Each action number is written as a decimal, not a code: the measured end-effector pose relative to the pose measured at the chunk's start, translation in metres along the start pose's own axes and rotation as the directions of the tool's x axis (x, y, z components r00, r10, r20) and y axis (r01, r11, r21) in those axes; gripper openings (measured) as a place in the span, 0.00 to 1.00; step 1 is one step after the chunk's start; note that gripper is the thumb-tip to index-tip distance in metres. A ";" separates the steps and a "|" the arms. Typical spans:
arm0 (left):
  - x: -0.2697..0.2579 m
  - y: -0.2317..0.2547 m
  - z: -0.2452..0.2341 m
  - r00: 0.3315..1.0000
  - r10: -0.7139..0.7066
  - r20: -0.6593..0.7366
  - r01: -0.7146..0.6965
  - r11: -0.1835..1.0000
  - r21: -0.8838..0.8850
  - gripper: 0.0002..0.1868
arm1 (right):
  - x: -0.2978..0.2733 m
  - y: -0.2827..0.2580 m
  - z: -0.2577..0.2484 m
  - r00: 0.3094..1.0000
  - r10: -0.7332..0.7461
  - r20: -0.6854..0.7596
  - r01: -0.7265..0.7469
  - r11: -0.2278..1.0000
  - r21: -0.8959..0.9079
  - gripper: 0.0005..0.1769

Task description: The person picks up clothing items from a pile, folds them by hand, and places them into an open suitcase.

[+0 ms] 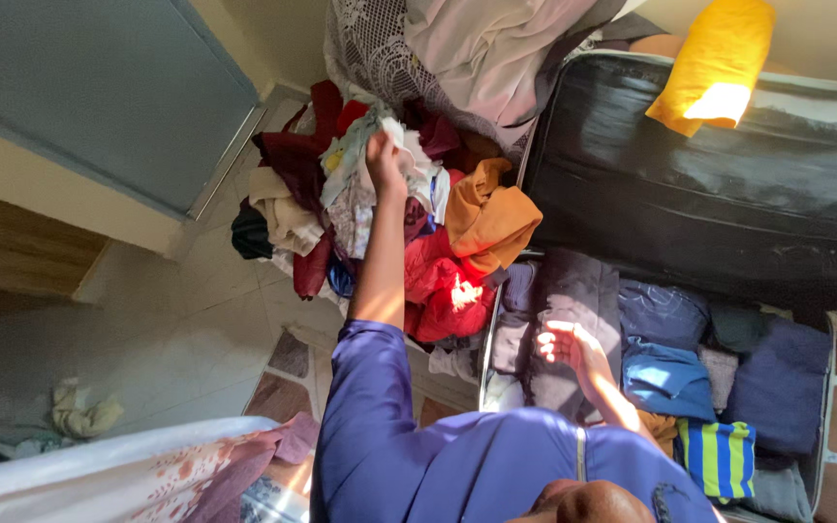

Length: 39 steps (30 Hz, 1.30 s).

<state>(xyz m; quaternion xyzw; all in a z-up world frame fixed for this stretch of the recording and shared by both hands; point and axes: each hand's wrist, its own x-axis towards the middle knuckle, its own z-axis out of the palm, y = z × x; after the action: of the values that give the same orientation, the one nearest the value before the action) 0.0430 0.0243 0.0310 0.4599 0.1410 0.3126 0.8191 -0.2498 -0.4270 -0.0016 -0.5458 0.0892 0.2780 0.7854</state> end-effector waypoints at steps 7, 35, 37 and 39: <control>-0.018 0.110 0.062 0.880 0.131 0.456 0.084 0.903 -0.421 0.12 | -0.002 -0.013 0.005 0.993 -0.062 0.101 0.063 0.998 -0.005 0.28; -0.424 0.093 0.268 0.719 0.077 0.691 -0.363 0.889 0.278 0.07 | -0.060 -0.192 -0.025 0.634 -0.765 0.108 0.762 0.595 -0.256 0.04; -0.426 0.088 0.274 0.737 0.172 0.653 -0.420 0.874 0.244 0.07 | -0.072 -0.186 -0.039 0.637 -0.759 0.135 0.749 0.568 -0.340 0.06; -0.420 0.090 0.281 0.745 0.267 0.611 -0.479 0.852 0.212 0.07 | -0.086 -0.176 -0.053 0.620 -0.755 0.212 0.574 0.253 -0.779 0.15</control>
<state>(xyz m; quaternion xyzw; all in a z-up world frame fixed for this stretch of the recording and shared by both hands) -0.1671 -0.3979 0.2339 0.6899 -0.1482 0.2927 0.6453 -0.2186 -0.5478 0.1583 -0.8410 -0.2028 -0.1313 0.4841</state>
